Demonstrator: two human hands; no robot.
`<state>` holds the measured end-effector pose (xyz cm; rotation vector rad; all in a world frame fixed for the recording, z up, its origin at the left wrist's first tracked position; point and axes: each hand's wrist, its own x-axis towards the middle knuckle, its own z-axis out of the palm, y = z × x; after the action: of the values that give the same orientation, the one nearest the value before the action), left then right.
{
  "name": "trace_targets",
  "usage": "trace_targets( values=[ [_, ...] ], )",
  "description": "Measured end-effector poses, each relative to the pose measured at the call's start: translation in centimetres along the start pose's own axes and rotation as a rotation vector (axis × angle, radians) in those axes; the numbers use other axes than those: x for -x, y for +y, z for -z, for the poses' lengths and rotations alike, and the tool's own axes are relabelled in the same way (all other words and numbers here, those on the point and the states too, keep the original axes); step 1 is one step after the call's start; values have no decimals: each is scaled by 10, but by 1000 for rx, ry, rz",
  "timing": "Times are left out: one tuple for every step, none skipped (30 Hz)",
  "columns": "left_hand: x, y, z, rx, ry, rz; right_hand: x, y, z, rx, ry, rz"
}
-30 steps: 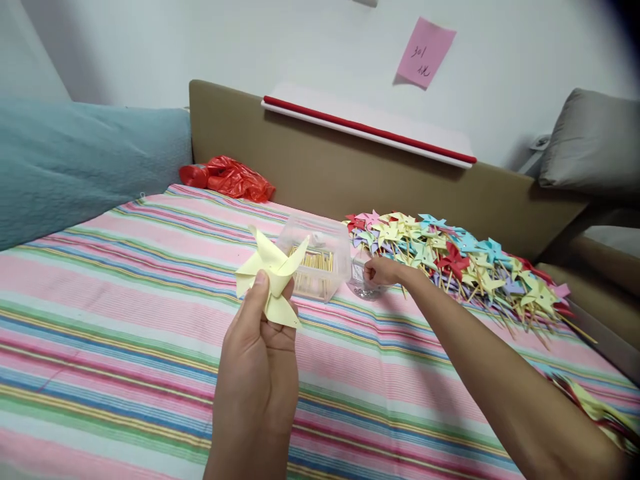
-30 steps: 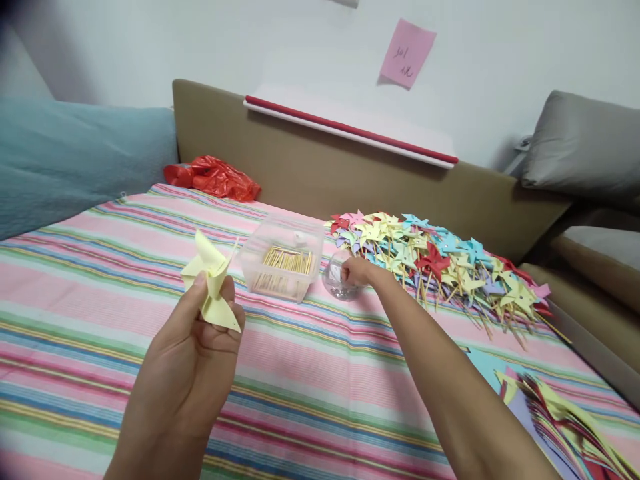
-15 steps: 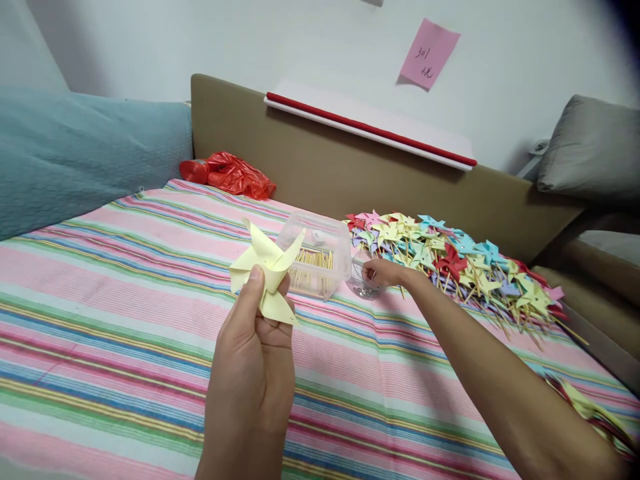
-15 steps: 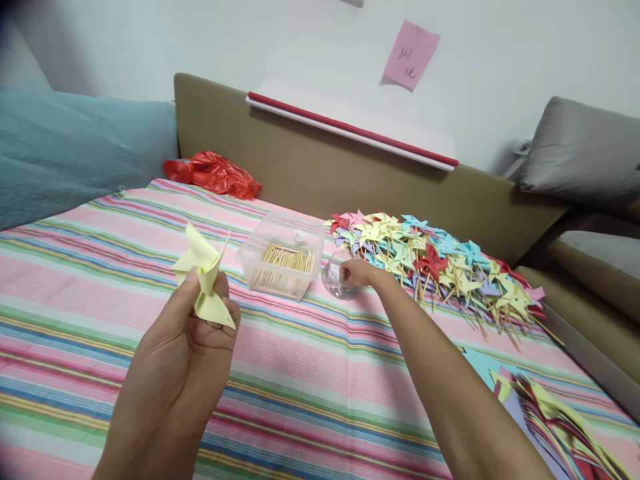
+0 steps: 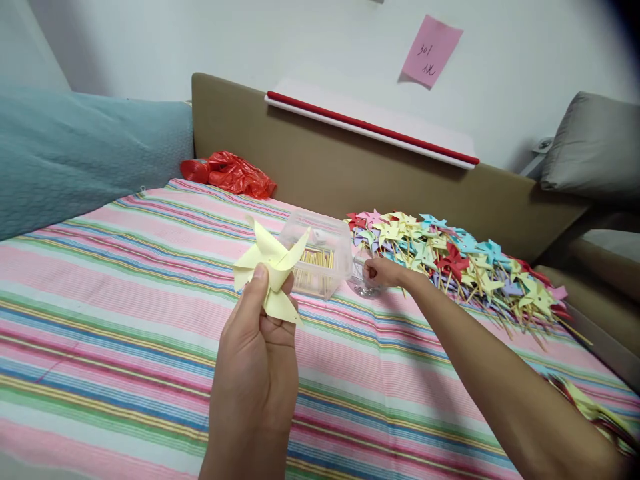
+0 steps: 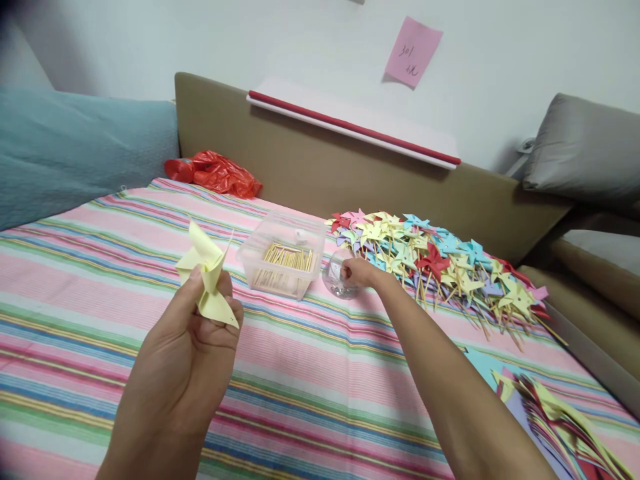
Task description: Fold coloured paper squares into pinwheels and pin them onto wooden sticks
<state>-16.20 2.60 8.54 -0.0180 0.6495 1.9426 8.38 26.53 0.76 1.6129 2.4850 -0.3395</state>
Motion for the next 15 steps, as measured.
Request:
trace_targets(
  values=[
    [0, 0, 0, 1, 1, 2, 3, 0, 4, -10, 37, 3],
    [0, -1, 0, 1, 1, 5, 9, 0, 9, -21, 84, 7],
    [0, -2, 0, 2, -1, 7, 17, 2, 15, -35, 138, 11],
    [0, -3, 0, 1, -4, 12, 30, 4, 21, -51, 193, 16],
    [1, -4, -1, 2, -9, 17, 45, 7, 25, -69, 248, 21],
    [1, -6, -2, 3, -14, 22, 64, 10, 28, -88, 288, 25],
    [2, -8, -4, 6, -20, 29, 86, 15, 28, -109, 307, 33],
    [4, -10, -6, 10, -27, 36, 109, 19, 25, -132, 309, 38],
    [6, -13, -8, 13, -38, 43, 131, 24, 19, -157, 287, 48],
    [9, -16, -11, 14, -51, 49, 153, 28, 10, -183, 257, 54],
    [13, -19, -13, 12, -66, 49, 173, 32, -1, -211, 229, 50],
    [16, -23, -16, 5, -86, 45, 190, 35, -12, -238, 211, 34],
    [20, -28, -18, -7, -109, 35, 203, 38, -22, -266, 205, 14],
    [23, -33, -21, -21, -132, 23, 215, 41, -31, -295, 208, -8],
    [26, -38, -23, -36, -155, 12, 224, 44, -38, -326, 222, -30]
  ],
)
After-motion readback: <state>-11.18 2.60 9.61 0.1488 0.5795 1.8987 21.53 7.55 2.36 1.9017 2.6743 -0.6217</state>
